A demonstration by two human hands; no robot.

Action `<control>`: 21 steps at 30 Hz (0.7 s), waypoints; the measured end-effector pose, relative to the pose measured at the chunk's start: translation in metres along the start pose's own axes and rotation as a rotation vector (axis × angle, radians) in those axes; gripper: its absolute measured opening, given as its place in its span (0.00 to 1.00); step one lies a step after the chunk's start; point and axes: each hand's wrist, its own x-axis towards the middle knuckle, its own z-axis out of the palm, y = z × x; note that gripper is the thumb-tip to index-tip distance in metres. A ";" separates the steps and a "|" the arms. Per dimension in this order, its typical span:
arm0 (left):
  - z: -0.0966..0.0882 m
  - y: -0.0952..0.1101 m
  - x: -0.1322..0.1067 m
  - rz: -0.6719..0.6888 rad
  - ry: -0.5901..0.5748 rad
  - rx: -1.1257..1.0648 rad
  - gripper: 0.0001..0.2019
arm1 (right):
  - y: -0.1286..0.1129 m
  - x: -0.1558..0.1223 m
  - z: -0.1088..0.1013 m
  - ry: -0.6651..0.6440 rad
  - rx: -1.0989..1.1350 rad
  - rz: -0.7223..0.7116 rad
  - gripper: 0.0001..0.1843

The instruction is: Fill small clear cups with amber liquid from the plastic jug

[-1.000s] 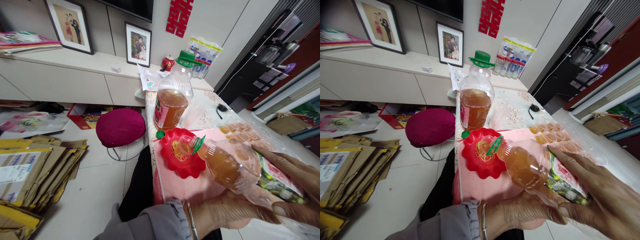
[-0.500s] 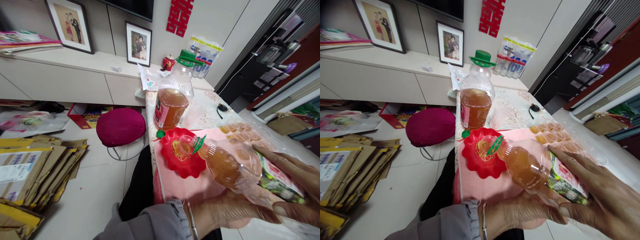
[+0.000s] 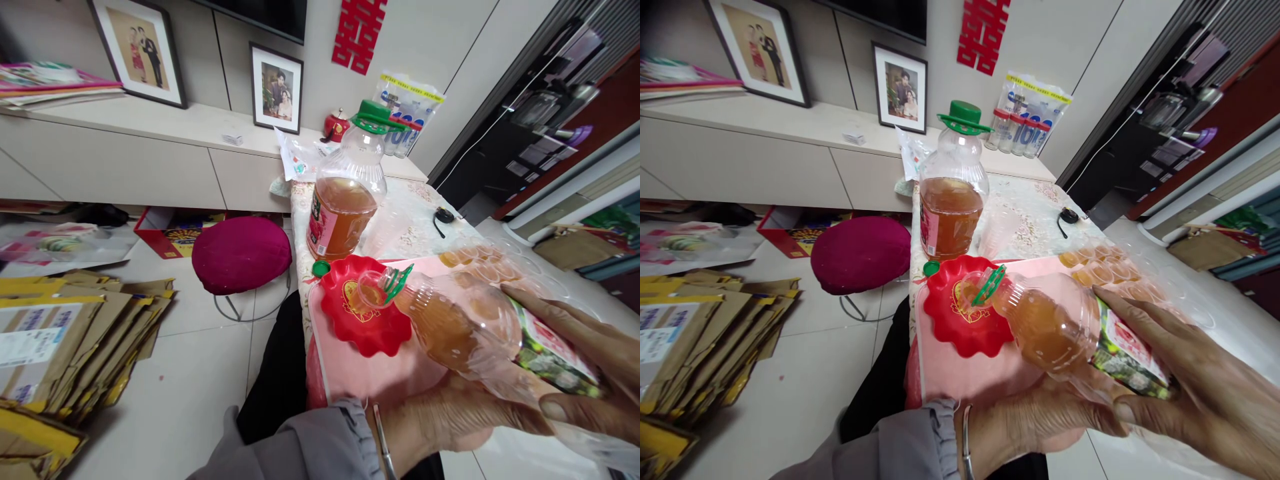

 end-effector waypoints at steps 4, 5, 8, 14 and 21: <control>0.002 0.003 -0.002 0.063 0.050 -0.104 0.47 | 0.001 0.002 0.004 0.020 0.014 0.004 0.52; 0.003 0.003 -0.002 0.070 0.077 -0.111 0.46 | 0.001 0.002 0.005 0.020 0.026 0.011 0.53; 0.003 0.004 -0.003 0.107 0.114 -0.131 0.44 | 0.004 0.000 0.006 0.024 0.069 0.044 0.54; 0.010 0.020 -0.006 0.125 0.099 -0.153 0.48 | 0.000 0.002 0.004 0.057 0.108 0.024 0.53; 0.023 0.034 -0.018 0.088 0.201 -0.037 0.50 | -0.001 -0.008 0.017 0.110 0.282 0.113 0.58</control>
